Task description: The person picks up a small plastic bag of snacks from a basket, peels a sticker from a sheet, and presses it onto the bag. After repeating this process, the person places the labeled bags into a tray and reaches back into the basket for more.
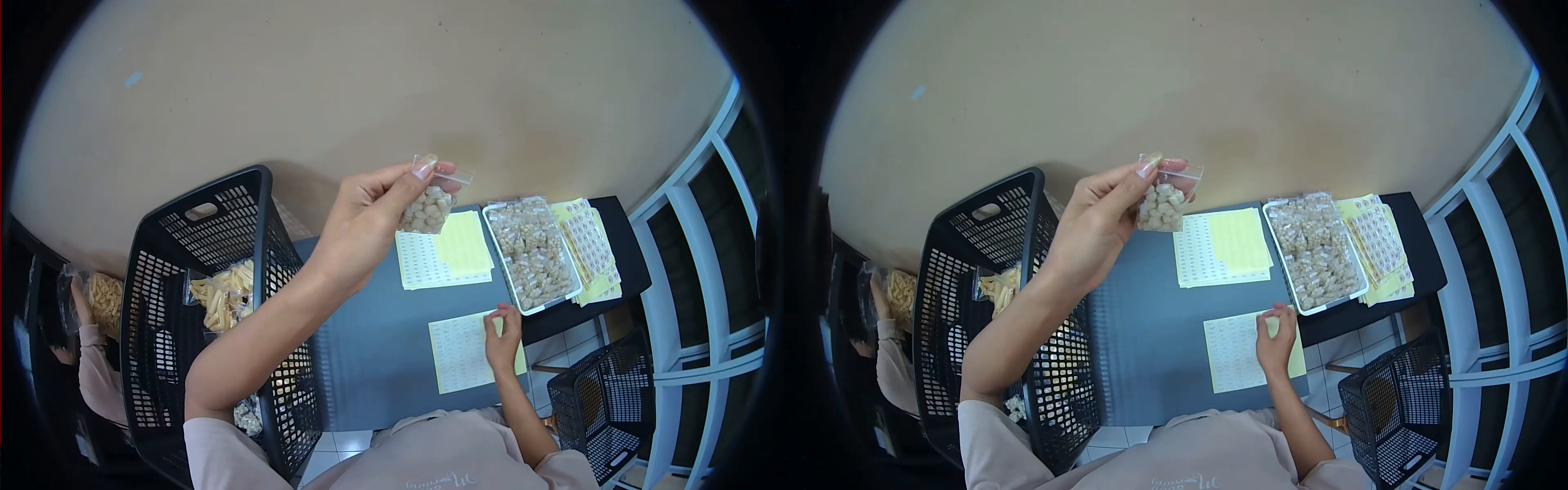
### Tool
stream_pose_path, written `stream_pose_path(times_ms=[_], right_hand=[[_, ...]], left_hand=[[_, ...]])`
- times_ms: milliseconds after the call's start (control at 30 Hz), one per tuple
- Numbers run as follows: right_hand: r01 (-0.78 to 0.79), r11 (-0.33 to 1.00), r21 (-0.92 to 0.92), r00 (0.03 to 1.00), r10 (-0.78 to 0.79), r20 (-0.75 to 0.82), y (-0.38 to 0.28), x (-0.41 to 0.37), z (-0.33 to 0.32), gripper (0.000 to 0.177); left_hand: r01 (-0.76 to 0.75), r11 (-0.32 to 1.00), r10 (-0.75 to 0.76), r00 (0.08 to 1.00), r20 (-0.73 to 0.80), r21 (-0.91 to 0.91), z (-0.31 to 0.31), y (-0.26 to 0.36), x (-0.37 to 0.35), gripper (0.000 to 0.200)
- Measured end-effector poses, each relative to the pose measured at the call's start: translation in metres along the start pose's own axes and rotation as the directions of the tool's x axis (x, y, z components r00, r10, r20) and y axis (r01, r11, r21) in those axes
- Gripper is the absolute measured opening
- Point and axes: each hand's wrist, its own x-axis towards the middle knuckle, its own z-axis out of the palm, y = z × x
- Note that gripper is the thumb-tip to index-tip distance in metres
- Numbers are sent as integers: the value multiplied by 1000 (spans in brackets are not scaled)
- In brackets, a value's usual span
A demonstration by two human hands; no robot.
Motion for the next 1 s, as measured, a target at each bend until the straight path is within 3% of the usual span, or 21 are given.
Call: stream_pose_path(times_ms=[100,167,233,333,400,600,667,733,800,867,933,1000], right_hand=[[-90,906,413,994,109,-24,-82,51,-5,21],[84,831,550,994,-34,-100,-145,85,-9,24],[252,663,705,966,-124,-229,-206,108,-4,27],[449,616,647,890,-248,-382,-260,131,20,27],[477,615,628,874,-254,-415,-285,138,35,31],[407,662,629,905,-198,-377,-285,153,48,36],[525,707,474,825,-287,-486,-281,159,46,36],[538,726,428,813,-312,-492,-274,169,38,34],[546,747,381,802,-333,-495,-267,172,27,32],[375,676,635,916,-164,-366,-268,167,13,30],[353,652,671,923,-125,-364,-259,161,4,25],[178,422,889,984,-91,-154,-261,145,-8,14]], left_hand=[[-59,997,60,998,-18,48,2,-4,0,38],[-90,989,94,995,-30,117,5,-6,-2,37],[-117,971,131,990,-54,206,9,-9,-6,34],[-173,971,187,980,-72,167,21,-20,-10,33],[-168,964,181,982,-46,206,23,-23,-14,33],[-207,945,222,975,-30,253,19,-14,-18,31],[-228,937,237,972,0,263,18,-11,-17,31],[-250,930,250,968,35,271,15,-7,-15,31],[-162,973,150,985,83,166,11,-2,-14,32],[-245,960,238,969,63,137,16,0,-13,30],[-215,970,217,976,-7,111,17,4,-15,31],[-250,956,256,966,-24,151,14,-1,-10,33]])
